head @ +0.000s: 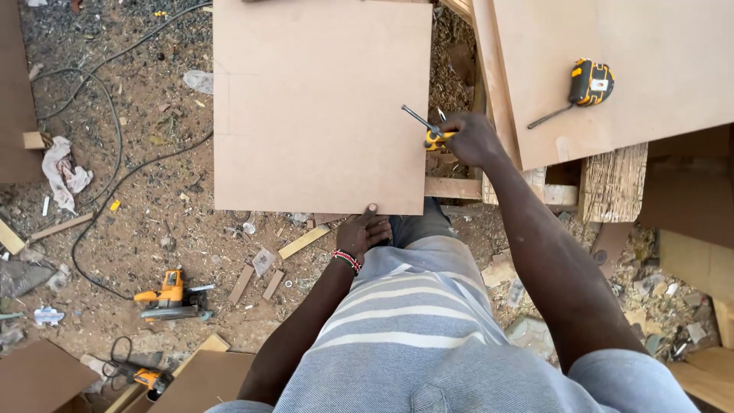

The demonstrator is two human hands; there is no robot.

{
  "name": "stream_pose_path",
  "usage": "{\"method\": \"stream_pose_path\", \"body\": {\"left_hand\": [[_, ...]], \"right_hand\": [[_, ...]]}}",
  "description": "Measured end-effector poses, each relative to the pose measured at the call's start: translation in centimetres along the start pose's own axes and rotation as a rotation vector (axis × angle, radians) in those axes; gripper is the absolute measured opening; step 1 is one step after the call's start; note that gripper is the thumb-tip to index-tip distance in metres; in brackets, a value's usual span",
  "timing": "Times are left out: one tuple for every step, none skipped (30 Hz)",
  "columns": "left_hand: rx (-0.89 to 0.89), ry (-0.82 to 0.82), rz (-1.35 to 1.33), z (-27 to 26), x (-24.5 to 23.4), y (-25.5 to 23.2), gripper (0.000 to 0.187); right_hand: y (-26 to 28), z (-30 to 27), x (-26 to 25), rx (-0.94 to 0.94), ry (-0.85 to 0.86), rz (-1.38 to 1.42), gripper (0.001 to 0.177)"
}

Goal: Measuring and marking wood panels with a square and pencil before organizing them for assembly.

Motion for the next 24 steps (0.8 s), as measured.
{"method": "stream_pose_path", "body": {"left_hand": [[-0.01, 0.016, -0.027, 0.3, -0.2, 0.4, 0.052], [-0.021, 0.031, -0.054, 0.5, -0.3, 0.7, 0.054], [-0.022, 0.035, -0.048, 0.5, -0.5, 0.7, 0.054], [-0.024, 0.047, -0.09, 0.5, -0.6, 0.7, 0.053], [-0.029, 0.059, -0.133, 0.3, -0.7, 0.8, 0.052], [-0.032, 0.06, -0.127, 0.2, -0.9, 0.9, 0.052], [-0.029, 0.066, -0.139, 0.3, -1.0, 0.9, 0.05], [-0.027, 0.073, -0.15, 0.4, -1.1, 0.9, 0.049], [-0.03, 0.074, -0.146, 0.1, -1.5, 1.0, 0.049], [-0.025, 0.073, -0.141, 0.0, -2.0, 1.0, 0.049], [-0.019, 0.073, -0.138, -0.1, -2.3, 1.1, 0.05], [-0.021, 0.075, -0.137, -0.2, -2.6, 1.1, 0.05], [-0.032, 0.069, -0.118, -0.7, -3.1, 1.1, 0.047], [-0.043, 0.063, -0.099, -1.2, -3.6, 1.2, 0.044], [-0.045, 0.066, -0.094, -1.5, -3.7, 1.4, 0.044], [-0.065, 0.056, -0.117, -1.9, -3.7, 1.6, 0.04], [-0.082, 0.047, -0.141, -2.2, -3.7, 1.7, 0.036], [-0.083, 0.051, -0.137, -1.9, -3.7, 1.8, 0.036], [-0.079, 0.054, -0.15, -1.8, -3.7, 2.2, 0.034], [-0.076, 0.058, -0.164, -1.7, -3.7, 2.6, 0.031], [-0.075, 0.06, -0.162, -1.9, -3.5, 2.6, 0.031], [-0.075, 0.065, -0.167, -2.1, -3.4, 2.7, 0.031], [-0.084, 0.067, -0.169, -2.5, -3.4, 3.0, 0.031], [-0.091, 0.066, -0.166, -3.1, -3.0, 2.9, 0.031]], "right_hand": [[0.4, 0.1, 0.0, 0.004, -0.012, 0.019, 0.046], [0.7, 0.2, 0.0, 0.007, -0.024, 0.039, 0.047], [0.2, 0.5, 0.0, 0.011, -0.03, 0.042, 0.047], [-0.2, 0.9, -0.1, 0.003, -0.03, 0.084, 0.045], [-0.7, 1.1, 0.0, -0.003, -0.028, 0.127, 0.044], [-0.4, 0.6, -0.1, 0.001, -0.032, 0.129, 0.044], [-0.1, 0.2, -0.1, 0.013, -0.033, 0.135, 0.043], [0.3, -0.2, -0.2, 0.025, -0.034, 0.142, 0.043], [0.3, -0.7, -0.3, 0.029, -0.037, 0.144, 0.043], [0.3, -1.1, -0.4, 0.042, -0.036, 0.153, 0.043], [0.2, -1.4, -0.5, 0.054, -0.035, 0.16, 0.043], [-0.4, -0.9, -0.1, 0.056, -0.037, 0.16, 0.043], [-0.9, -0.7, 0.5, 0.052, -0.047, 0.167, 0.042], [-1.5, -0.6, 1.0, 0.049, -0.057, 0.175, 0.041], [-1.1, -1.0, 1.1, 0.052, -0.061, 0.176, 0.041], [-0.5, -1.5, 1.2, -0.005, -0.065, 0.262, 0.04], [0.2, -1.9, 1.2, -0.065, -0.07, 0.346, 0.04], [-0.4, -1.3, 1.6, -0.064, -0.075, 0.347, 0.04], [-1.0, -0.9, 2.1, -0.077, -0.076, 0.367, 0.041], [-1.7, -0.6, 2.6, -0.089, -0.076, 0.387, 0.042], [-1.5, -0.8, 2.3, -0.09, -0.079, 0.387, 0.042], [-1.4, -1.0, 1.9, -0.083, -0.083, 0.42, 0.04], [-1.5, -1.7, 1.8, -0.068, -0.085, 0.455, 0.038], [-1.9, -1.5, 1.7, -0.06, -0.087, 0.457, 0.038]]}}
Point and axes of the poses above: each hand's wrist, its own z-axis towards the middle knuckle, its own x-axis out of the palm, y = z × x, the point moved 3 cm from there along z, towards the middle knuckle
